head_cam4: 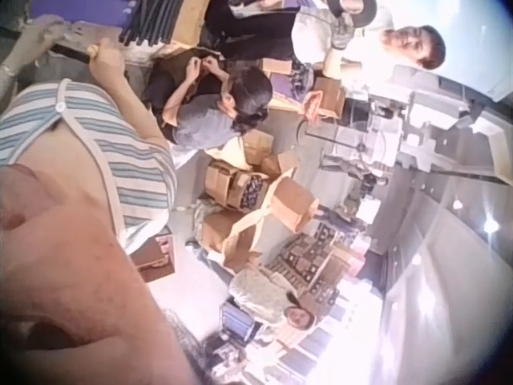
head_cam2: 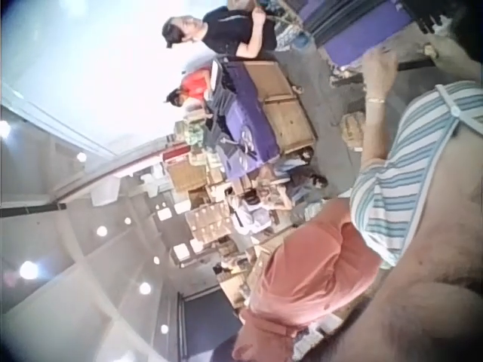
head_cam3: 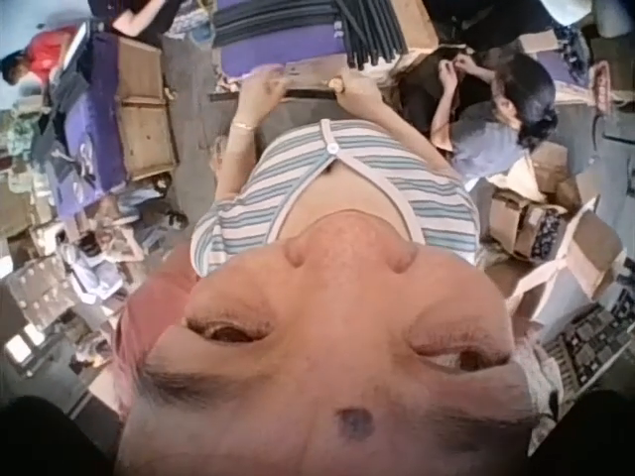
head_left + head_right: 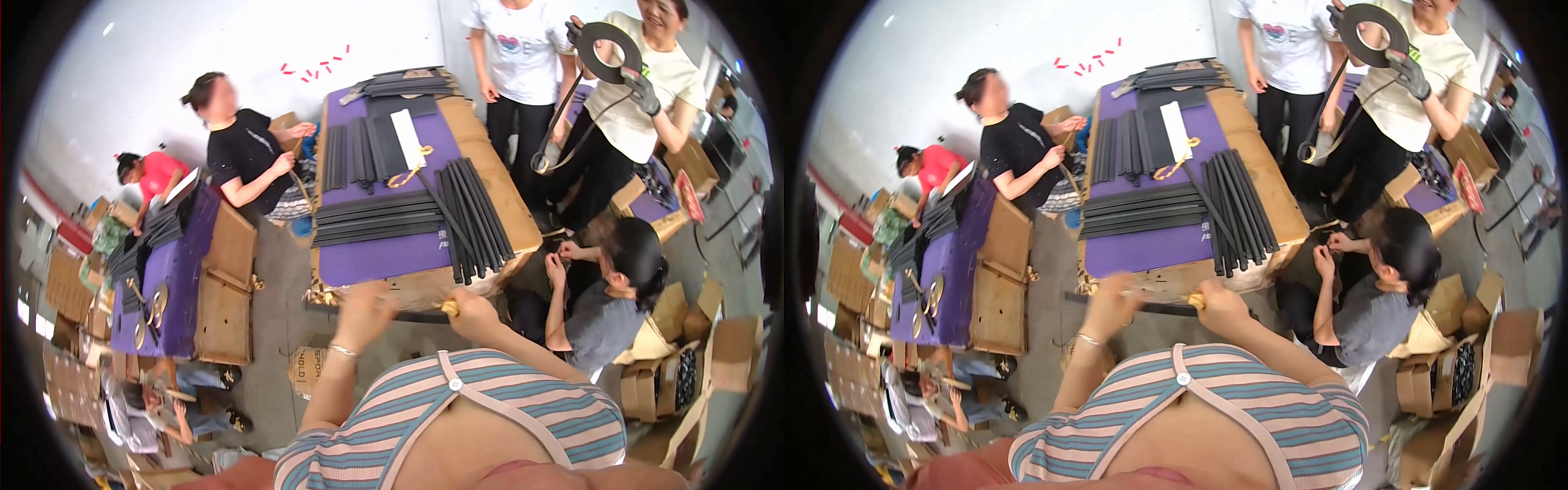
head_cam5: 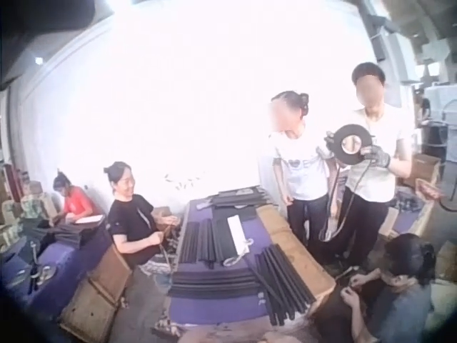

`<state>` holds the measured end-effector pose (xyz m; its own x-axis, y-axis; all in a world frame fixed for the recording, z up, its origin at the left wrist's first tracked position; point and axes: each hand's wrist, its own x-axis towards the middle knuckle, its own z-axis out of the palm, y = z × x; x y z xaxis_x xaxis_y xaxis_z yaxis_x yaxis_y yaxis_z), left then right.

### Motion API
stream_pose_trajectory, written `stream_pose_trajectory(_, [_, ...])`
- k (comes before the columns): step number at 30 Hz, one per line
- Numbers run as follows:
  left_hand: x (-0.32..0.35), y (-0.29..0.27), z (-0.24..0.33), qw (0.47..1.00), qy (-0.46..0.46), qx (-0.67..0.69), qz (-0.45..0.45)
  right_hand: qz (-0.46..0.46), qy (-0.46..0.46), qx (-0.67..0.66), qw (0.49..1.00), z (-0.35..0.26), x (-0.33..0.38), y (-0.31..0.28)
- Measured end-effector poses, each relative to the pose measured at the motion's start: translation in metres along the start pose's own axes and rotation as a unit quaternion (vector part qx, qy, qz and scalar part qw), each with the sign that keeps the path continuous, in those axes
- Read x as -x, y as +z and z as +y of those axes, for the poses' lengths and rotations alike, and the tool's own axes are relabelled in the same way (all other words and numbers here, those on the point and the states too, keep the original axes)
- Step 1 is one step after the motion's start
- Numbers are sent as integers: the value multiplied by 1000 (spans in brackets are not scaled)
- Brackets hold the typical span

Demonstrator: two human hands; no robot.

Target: Applying adhesive foam strips to black plastic industrial components.

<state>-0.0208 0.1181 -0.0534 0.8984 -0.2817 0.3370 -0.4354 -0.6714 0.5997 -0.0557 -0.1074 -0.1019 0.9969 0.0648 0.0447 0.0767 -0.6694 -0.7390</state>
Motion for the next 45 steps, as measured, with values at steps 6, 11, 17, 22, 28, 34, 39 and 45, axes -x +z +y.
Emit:
stream_pose_trajectory(6, [-11,49,-1,834,106,-76,-536,-120,23,90,988,-26,0,19])
stream_pose_trajectory(11, [6,57,-20,824,5,218,-524,-5,-27,59,998,-41,-5,9])
stream_pose_trajectory(17, [1,13,-39,834,-114,317,-437,127,134,-399,898,-65,-17,-52])
stream_pose_trajectory(22, [-9,-31,-25,849,-154,401,-306,87,78,-496,860,-84,-18,-47])
stream_pose_trajectory(28, [-16,-58,-7,940,-46,255,-224,65,26,-481,874,-101,-21,-34])
stream_pose_trajectory(34, [-8,-64,-6,959,11,214,-184,72,-23,-503,861,-104,-22,-30])
stream_pose_trajectory(39, [-4,-68,-8,963,19,209,-170,30,-45,-504,862,-104,-28,-29])
stream_pose_trajectory(45, [-1,-76,-11,940,-48,275,-197,-5,-74,-485,871,-108,-42,-31])
